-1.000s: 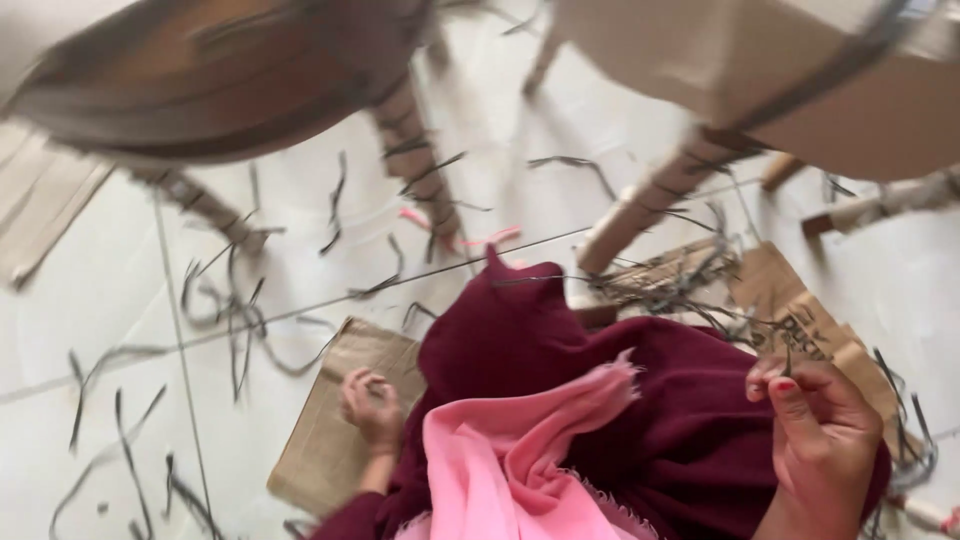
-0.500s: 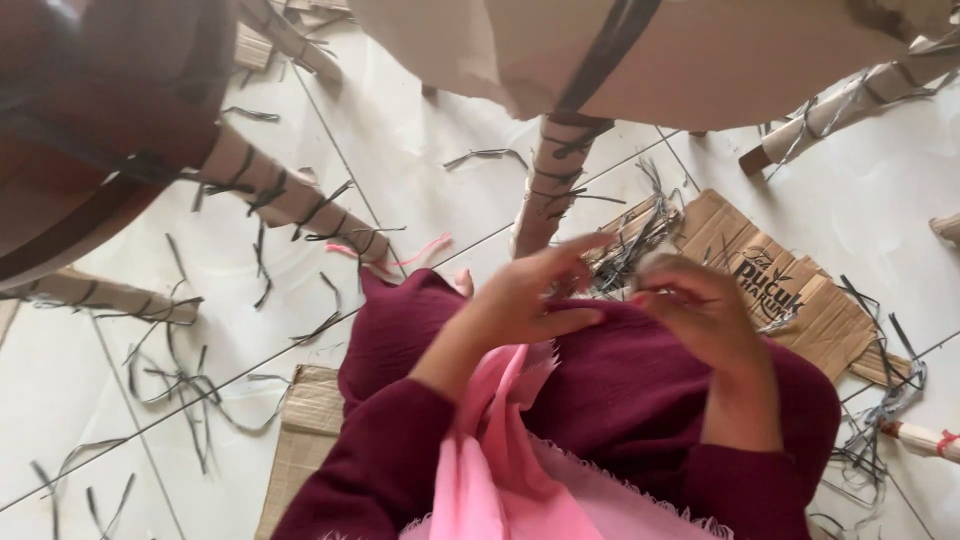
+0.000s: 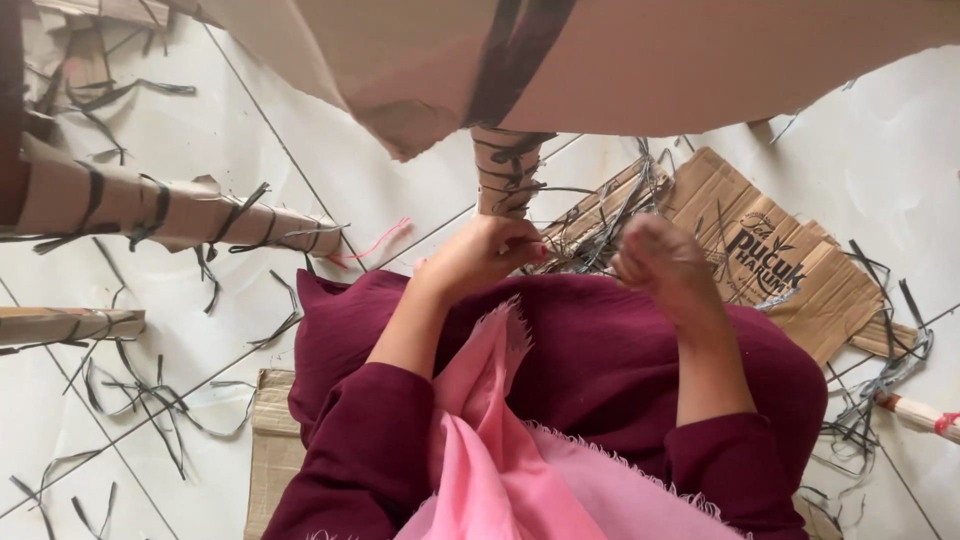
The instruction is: Wrapping chair legs with protective cardboard and securing them with plastic ties.
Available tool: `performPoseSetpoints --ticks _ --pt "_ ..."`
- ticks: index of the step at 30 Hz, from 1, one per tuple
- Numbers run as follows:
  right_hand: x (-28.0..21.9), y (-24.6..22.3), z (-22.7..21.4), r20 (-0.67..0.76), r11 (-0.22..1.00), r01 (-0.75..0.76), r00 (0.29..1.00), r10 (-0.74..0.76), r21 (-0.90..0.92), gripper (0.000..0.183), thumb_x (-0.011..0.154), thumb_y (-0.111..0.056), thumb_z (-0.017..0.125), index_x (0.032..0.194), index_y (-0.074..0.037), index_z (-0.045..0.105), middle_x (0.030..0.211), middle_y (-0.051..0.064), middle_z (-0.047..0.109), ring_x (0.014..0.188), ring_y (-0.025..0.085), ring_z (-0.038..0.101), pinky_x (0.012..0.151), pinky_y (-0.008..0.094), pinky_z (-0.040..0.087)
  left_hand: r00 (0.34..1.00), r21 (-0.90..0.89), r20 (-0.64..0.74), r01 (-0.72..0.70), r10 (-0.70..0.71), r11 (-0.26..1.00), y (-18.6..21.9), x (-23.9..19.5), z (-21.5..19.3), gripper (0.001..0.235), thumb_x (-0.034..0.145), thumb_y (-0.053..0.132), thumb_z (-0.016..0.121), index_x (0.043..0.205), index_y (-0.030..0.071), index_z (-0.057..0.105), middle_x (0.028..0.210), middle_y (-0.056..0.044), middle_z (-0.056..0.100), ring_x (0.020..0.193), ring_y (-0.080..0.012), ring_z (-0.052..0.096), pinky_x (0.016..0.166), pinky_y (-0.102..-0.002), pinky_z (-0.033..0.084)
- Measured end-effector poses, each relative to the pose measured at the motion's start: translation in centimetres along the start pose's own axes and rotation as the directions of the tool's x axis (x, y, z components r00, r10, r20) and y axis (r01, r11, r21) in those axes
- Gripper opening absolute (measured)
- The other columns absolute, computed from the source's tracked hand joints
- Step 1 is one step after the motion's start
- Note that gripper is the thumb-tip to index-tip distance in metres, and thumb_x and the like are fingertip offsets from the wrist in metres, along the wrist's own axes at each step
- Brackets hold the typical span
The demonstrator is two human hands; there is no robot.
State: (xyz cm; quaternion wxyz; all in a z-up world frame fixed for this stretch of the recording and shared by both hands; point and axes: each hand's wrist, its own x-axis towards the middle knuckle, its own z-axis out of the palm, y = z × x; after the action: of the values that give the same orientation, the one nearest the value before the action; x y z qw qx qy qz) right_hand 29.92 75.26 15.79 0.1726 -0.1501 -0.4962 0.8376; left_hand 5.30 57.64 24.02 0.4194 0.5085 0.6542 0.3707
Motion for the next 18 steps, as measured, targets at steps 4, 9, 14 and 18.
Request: performPoseSetpoints --ticks 4,9,14,18 --pt "1.3 -3.9 5.9 -0.186 0.689 -0.363 0.929 0.321 -0.628 0.036 0.093 -0.031 0.077 0.119 -0.008 0.071 0.057 0.002 0.063 0.051 0.009 0.043 0.051 0.024 0.035 0.995 0.059 0.024 0.098 -0.099 0.993 -2.0 0.4 -0.8 0.025 0.093 0.036 0.067 0.098 0.012 0.075 0.085 -0.012 0.077 0.089 -0.0371 0.074 0.082 -0.049 0.056" --pt "1.9 -3.7 7.2 -0.275 0.556 -0.357 0.934 0.228 -0.751 0.014 0.091 -0.023 0.076 0.092 -0.011 0.083 0.072 0.01 0.074 0.069 0.017 0.062 0.07 0.034 0.051 0.904 0.279 -0.146 0.428 -0.402 0.86 -4.1 -1.4 -1.9 0.034 0.093 0.05 0.065 0.098 0.019 0.076 0.089 -0.01 0.076 0.096 -0.0365 0.072 0.084 -0.049 0.055" --pt "1.7 -0.6 3.8 -0.396 0.359 -0.361 0.918 -0.024 -0.86 0.015 0.095 -0.033 0.075 0.091 -0.02 0.079 0.075 0.003 0.071 0.082 0.025 0.07 0.08 0.038 0.053 0.796 0.268 -0.26 0.603 -0.546 0.751 -6.4 -1.9 -1.4 0.033 0.089 0.054 0.066 0.098 0.024 0.076 0.093 -0.001 0.077 0.099 -0.0287 0.073 0.085 -0.043 0.055" --pt "1.7 2.7 -0.5 -0.628 0.349 -0.563 0.772 -0.102 -0.749 0.008 0.095 -0.04 0.073 0.092 -0.035 0.077 0.053 -0.013 0.056 0.057 0.009 0.056 0.062 0.027 0.048 0.743 0.286 -0.344 0.666 -0.574 0.689 -9.6 -1.2 -1.0 0.031 0.09 0.053 0.065 0.099 0.026 0.077 0.096 0.0 0.077 0.099 -0.0274 0.074 0.085 -0.045 0.055"
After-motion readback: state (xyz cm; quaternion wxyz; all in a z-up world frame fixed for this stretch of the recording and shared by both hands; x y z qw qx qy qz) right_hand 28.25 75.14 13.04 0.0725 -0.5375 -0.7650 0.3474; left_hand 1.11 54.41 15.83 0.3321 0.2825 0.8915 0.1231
